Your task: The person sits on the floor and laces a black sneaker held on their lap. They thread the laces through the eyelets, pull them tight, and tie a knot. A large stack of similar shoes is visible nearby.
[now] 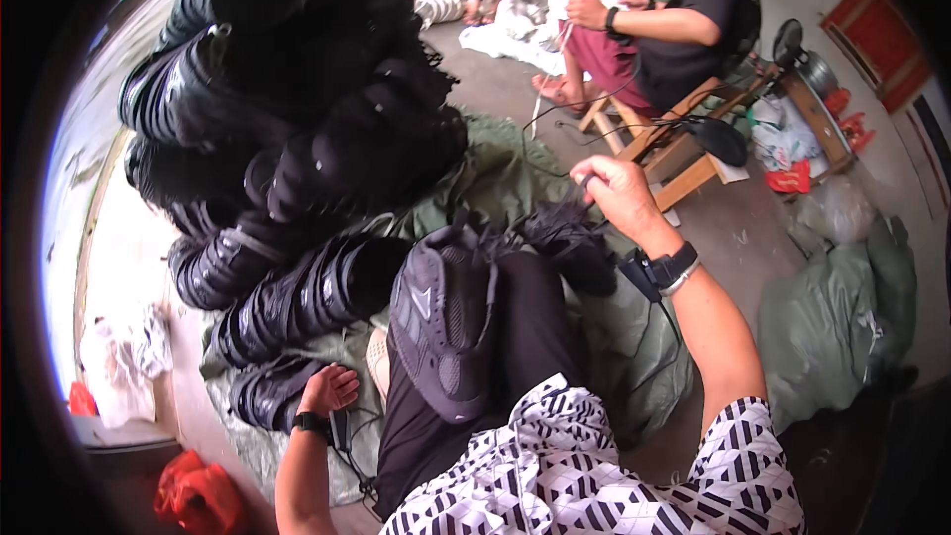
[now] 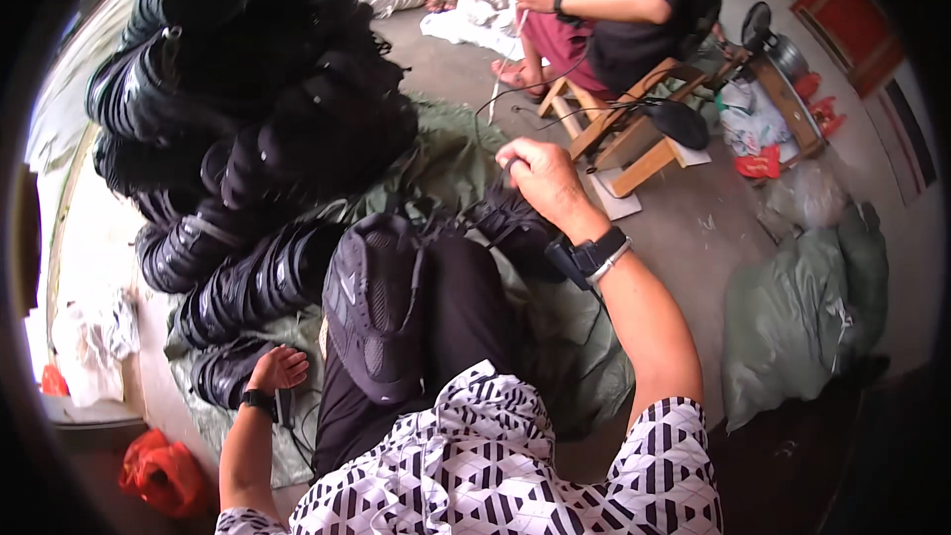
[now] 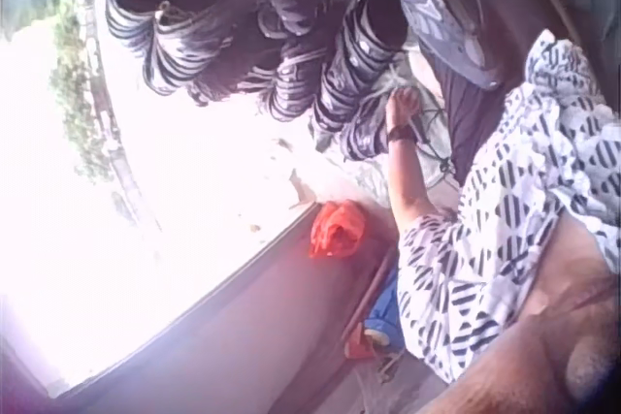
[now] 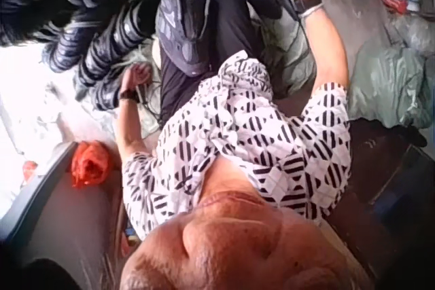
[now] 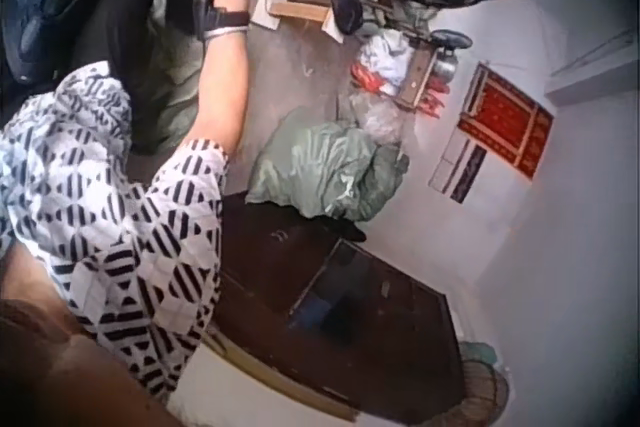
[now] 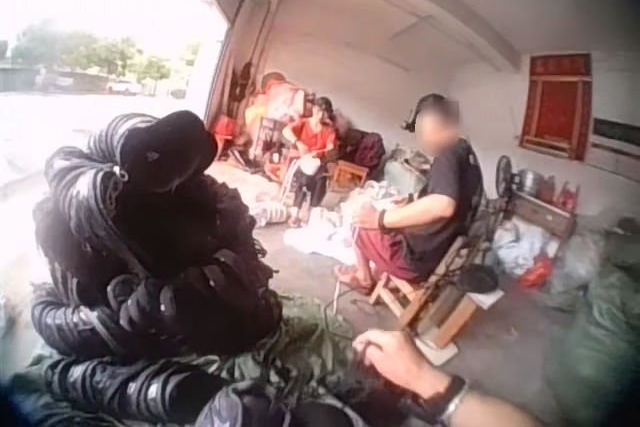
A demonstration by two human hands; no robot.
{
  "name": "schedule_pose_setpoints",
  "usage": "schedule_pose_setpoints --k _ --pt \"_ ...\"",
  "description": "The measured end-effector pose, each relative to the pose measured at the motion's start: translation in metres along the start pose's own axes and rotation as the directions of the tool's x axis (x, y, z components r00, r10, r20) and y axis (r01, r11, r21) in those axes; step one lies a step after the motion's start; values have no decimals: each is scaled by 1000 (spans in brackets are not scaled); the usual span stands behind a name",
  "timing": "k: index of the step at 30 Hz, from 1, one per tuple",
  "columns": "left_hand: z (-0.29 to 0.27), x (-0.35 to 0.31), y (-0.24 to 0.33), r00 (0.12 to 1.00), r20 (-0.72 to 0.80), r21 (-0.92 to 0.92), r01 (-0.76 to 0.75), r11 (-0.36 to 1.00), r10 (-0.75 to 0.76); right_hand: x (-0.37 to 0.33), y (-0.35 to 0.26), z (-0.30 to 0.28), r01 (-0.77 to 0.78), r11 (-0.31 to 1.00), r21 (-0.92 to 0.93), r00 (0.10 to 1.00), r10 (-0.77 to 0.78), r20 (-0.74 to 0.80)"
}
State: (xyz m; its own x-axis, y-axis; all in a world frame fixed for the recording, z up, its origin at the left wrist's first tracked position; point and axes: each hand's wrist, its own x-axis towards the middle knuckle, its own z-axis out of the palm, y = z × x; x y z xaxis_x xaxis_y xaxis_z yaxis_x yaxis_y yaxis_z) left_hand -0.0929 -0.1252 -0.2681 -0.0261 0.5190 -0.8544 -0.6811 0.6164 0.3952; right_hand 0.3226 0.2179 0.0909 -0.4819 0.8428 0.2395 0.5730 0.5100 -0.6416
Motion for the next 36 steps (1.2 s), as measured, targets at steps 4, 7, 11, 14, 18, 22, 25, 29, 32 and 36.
schedule_pose_setpoints --k 4,7,11,14,18,22,25,29,32,36 --pt "103 -94 62 913 96 301 -407 862 397 9 -36 -58 -85 921 379 985 136 -109" --pt "160 -157 102 789 235 405 -611 680 568 7 -66 -77 1 753 658 985 113 -132" --pt "251 -237 131 586 505 345 -810 475 634 -13 -105 -113 130 593 794 991 -65 -114" --pt "306 -277 137 393 696 198 -910 365 601 -29 -153 -115 104 547 831 984 -179 -5" --pt "366 -309 123 248 841 148 -960 237 481 -47 -215 -88 23 600 800 924 -318 212" --pt "383 -355 103 399 775 130 -860 493 491 -43 -216 -42 322 625 711 832 -545 102" --pt "349 -358 108 243 780 -59 -889 454 576 -35 -175 -26 107 615 781 917 -365 162" --pt "318 -370 113 82 627 -265 -913 310 775 -66 -129 49 -11 628 778 654 -584 481" --pt "258 -360 129 252 322 -267 -901 343 913 -91 -98 32 -250 808 534 768 -170 617" --pt "141 -306 124 480 -122 -267 -859 437 869 -117 -25 -41 -426 787 446 821 130 555"
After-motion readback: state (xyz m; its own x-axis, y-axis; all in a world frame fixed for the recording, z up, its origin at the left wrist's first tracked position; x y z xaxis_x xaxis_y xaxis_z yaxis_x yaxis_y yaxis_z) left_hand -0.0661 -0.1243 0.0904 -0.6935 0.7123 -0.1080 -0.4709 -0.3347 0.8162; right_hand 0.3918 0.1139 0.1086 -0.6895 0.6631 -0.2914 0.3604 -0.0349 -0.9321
